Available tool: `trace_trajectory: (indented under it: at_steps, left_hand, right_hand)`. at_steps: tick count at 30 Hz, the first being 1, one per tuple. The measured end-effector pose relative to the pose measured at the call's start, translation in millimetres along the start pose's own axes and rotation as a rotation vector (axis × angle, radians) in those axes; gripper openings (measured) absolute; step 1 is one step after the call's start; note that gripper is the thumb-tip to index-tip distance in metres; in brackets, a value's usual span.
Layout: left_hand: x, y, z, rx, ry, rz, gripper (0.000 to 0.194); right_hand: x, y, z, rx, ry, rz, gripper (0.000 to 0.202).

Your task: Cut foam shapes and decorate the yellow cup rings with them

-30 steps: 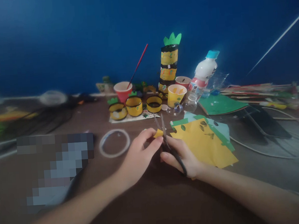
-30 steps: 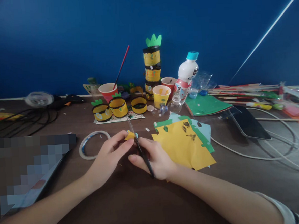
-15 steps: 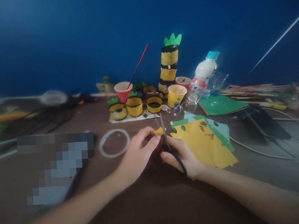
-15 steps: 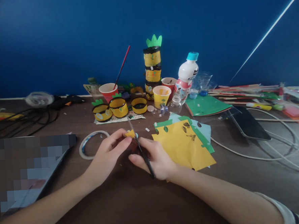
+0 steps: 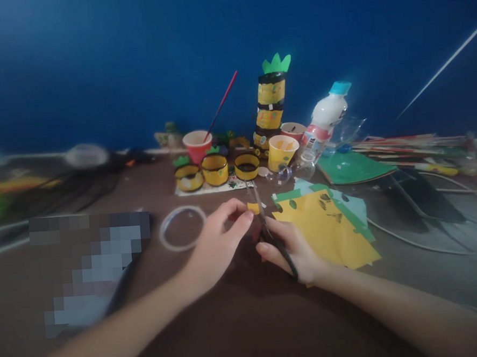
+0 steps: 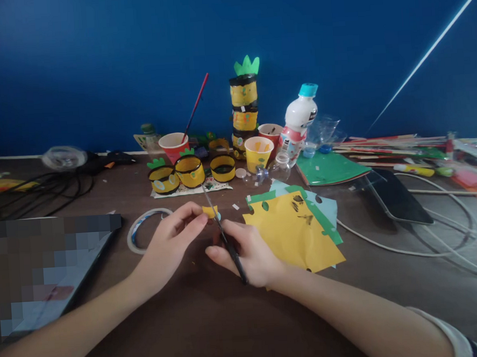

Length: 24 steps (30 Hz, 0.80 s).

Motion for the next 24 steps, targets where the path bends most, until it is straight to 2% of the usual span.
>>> trace_trajectory:
  at_steps: [17, 24]
  left_hand:
    - [-3, 3, 8.2, -0.070, 0.087, -0.018, 0.016]
    - [-6, 0, 12.0, -0.025, 0.105, -0.023, 0.014]
  right_hand:
    - [1, 2, -1, 0.028, -0.016, -0.017, 0.029]
    - [2, 1, -2, 0.047, -0.029, -0.008, 0.027]
Point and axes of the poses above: each hand's wrist, its own x-axis away from the middle knuckle, its own z-axis out of the back of the hand, y = z × x, the point moved 8 cm from there along -x, towards the middle knuckle, and after that the axes turned 13 degrees about z, right-handed, at the moved point
